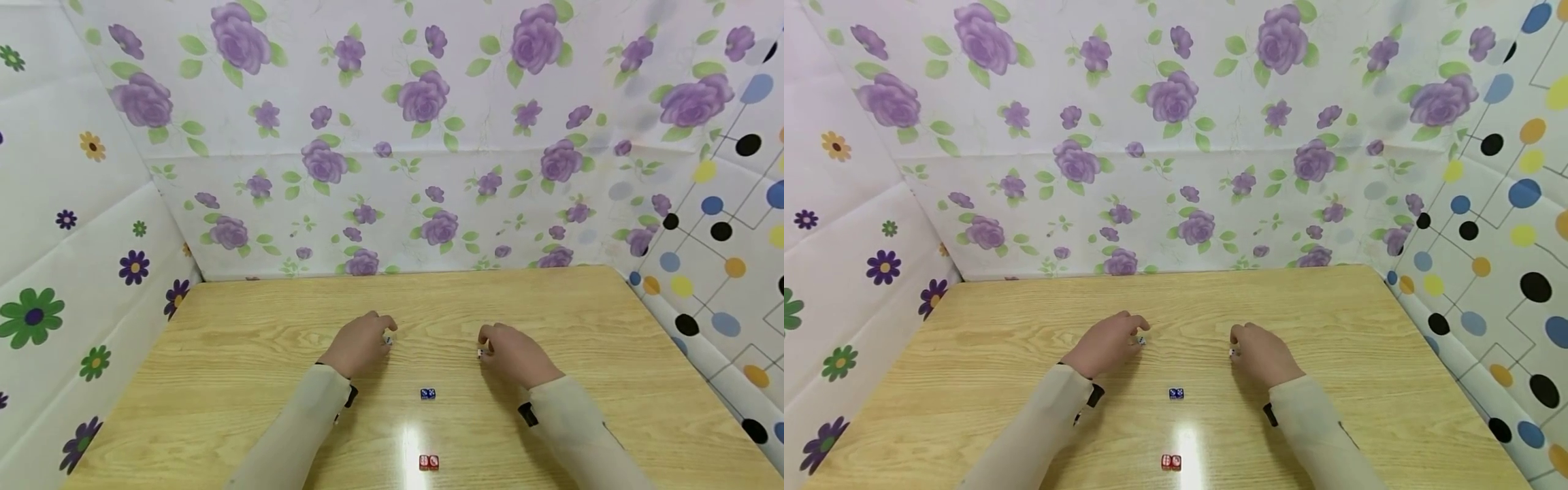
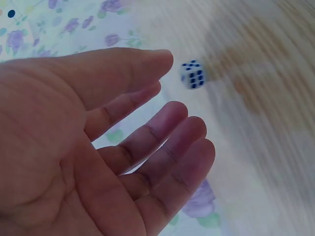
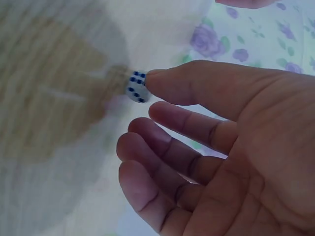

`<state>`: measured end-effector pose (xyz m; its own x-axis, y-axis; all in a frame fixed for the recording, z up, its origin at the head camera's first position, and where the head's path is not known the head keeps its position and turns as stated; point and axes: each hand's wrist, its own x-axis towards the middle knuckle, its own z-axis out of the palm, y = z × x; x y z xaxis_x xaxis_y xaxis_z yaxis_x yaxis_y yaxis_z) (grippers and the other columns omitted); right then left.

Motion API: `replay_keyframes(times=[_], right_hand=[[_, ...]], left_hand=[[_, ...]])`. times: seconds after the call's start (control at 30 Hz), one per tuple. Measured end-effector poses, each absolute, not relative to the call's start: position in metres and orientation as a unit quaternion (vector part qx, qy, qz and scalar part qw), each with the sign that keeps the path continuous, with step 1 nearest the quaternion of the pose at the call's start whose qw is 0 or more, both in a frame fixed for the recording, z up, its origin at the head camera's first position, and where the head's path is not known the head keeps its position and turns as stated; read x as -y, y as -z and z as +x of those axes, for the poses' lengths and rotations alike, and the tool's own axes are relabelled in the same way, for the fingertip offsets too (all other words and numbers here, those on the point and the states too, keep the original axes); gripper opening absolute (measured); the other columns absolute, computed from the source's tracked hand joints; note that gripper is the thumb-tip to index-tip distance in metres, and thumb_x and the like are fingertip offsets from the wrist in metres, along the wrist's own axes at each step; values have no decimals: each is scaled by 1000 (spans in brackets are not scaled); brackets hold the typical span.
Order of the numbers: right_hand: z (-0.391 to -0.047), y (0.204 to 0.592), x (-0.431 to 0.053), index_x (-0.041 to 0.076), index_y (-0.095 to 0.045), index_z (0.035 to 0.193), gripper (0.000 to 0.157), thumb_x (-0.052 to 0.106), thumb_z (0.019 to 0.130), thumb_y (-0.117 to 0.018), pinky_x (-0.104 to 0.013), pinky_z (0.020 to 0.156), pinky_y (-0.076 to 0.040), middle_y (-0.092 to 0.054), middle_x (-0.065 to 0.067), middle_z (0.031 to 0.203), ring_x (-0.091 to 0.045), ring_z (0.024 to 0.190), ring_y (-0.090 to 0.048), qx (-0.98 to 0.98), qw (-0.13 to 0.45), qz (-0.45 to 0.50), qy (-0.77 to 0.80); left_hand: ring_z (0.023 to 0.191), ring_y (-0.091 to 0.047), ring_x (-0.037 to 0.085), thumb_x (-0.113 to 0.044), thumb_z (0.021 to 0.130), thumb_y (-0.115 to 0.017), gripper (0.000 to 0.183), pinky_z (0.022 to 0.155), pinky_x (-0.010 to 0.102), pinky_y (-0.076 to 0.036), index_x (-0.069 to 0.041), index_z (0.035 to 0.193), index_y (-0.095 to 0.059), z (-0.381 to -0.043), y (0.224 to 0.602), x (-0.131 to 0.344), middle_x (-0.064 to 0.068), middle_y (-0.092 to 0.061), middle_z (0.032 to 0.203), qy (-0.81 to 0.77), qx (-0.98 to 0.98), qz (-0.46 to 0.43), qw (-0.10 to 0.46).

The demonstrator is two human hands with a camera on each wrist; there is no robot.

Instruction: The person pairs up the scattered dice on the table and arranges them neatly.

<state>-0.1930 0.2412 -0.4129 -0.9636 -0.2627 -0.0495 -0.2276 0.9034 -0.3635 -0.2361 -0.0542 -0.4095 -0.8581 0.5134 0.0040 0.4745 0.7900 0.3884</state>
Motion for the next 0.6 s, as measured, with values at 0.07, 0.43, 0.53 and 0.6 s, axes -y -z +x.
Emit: replay_keyframes(times=[0.07, 0.43, 0.53, 0.6], right_hand=[[-195, 417, -241, 6, -70, 105, 10, 10, 96, -72, -39, 71, -52, -62, -2, 88, -15, 76, -57, -974, 51, -122, 183], [-202, 428, -240, 11, -69, 92, 6, 9, 97, -70, -39, 72, -52, -66, 1, 86, -13, 76, -59, -972, 57, -105, 203], [-201, 429, -239, 12, -69, 90, 9, 6, 96, -71, -38, 71, -52, -66, 1, 86, -13, 75, -58, -971, 54, -105, 206], [-201, 429, -239, 12, -69, 88, 10, 5, 96, -71, -37, 70, -52, -66, 1, 85, -13, 74, -58, -972, 46, -107, 202]], left_hand=[[93, -67, 23, -9, 98, -71, 26, 81, 40, -58, -5, 124, -71, -239, 413, 53, 12, -69, 109, -190, -946, 256, 57], [89, -66, 18, -7, 97, -69, 11, 81, 38, -57, -9, 98, -79, -242, 424, 48, 3, -73, 98, -198, -949, 236, 61], [91, -68, 19, -4, 97, -66, 14, 82, 39, -58, -9, 98, -80, -238, 424, 44, 4, -75, 100, -196, -948, 244, 57], [92, -69, 19, -2, 96, -65, 17, 84, 39, -58, -9, 97, -80, -235, 424, 40, 4, -75, 100, -199, -945, 252, 55]])
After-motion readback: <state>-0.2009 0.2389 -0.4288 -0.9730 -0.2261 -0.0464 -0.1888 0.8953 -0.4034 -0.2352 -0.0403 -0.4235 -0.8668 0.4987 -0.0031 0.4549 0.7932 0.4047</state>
